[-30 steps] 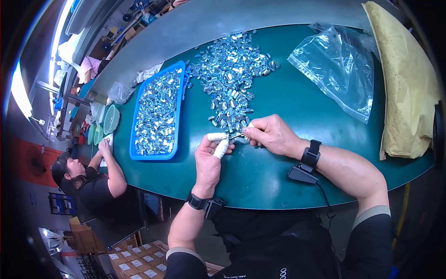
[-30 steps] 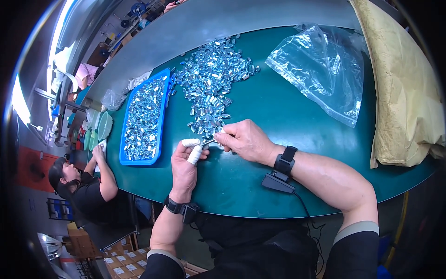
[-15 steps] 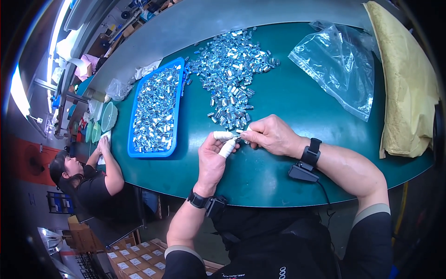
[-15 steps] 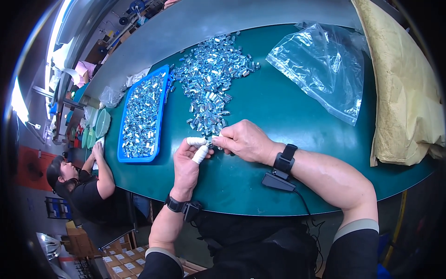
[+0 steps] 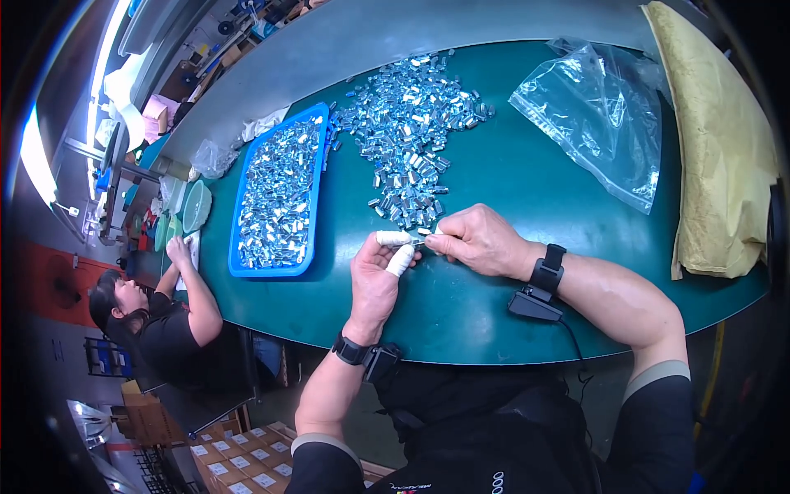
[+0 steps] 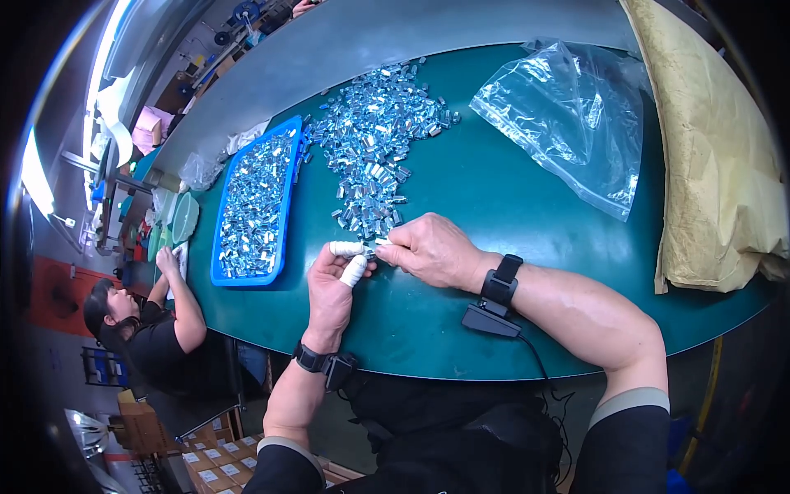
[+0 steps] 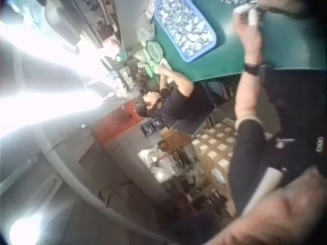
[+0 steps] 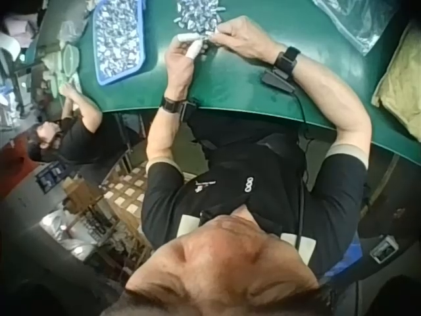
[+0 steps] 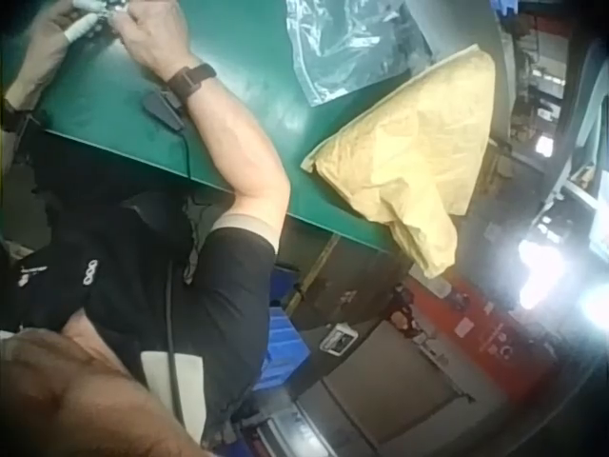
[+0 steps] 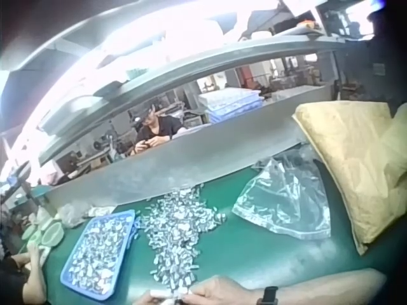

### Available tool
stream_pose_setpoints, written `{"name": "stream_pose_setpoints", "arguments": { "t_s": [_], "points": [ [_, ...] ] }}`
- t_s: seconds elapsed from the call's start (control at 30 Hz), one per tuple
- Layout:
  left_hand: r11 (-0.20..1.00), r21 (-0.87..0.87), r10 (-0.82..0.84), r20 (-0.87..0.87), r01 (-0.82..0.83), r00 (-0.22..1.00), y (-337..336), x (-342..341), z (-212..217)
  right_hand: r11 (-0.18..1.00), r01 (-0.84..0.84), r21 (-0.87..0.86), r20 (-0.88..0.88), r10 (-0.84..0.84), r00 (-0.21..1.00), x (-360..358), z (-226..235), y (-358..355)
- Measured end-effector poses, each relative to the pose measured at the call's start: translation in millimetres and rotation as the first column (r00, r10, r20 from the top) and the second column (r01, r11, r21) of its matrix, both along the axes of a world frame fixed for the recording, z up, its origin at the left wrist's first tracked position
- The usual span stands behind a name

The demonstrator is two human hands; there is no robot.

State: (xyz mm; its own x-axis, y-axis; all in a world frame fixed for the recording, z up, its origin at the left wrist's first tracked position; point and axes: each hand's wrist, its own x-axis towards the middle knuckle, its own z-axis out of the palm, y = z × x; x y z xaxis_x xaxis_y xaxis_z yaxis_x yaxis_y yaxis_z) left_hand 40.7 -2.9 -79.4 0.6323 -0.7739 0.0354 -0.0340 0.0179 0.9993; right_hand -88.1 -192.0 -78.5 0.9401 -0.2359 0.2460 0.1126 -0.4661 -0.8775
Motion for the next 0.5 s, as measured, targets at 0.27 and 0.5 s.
{"name": "stream_pose_setpoints", "arguments": {
  "t_s": [0.27,0.5],
  "points": [
    [1.000,-0.023,-0.001,0.042,0.002,0.999,3.8,-4.1,0.9,0.996,-0.044,0.077,-0.134,0.055,0.989,-4.4,5.3,1.2],
    [1.000,-0.009,0.001,0.099,0.000,0.995,6.3,2.2,6.8,0.965,0.074,0.250,0.014,-0.080,0.997,-2.0,-1.4,5.1]
  ]
}}
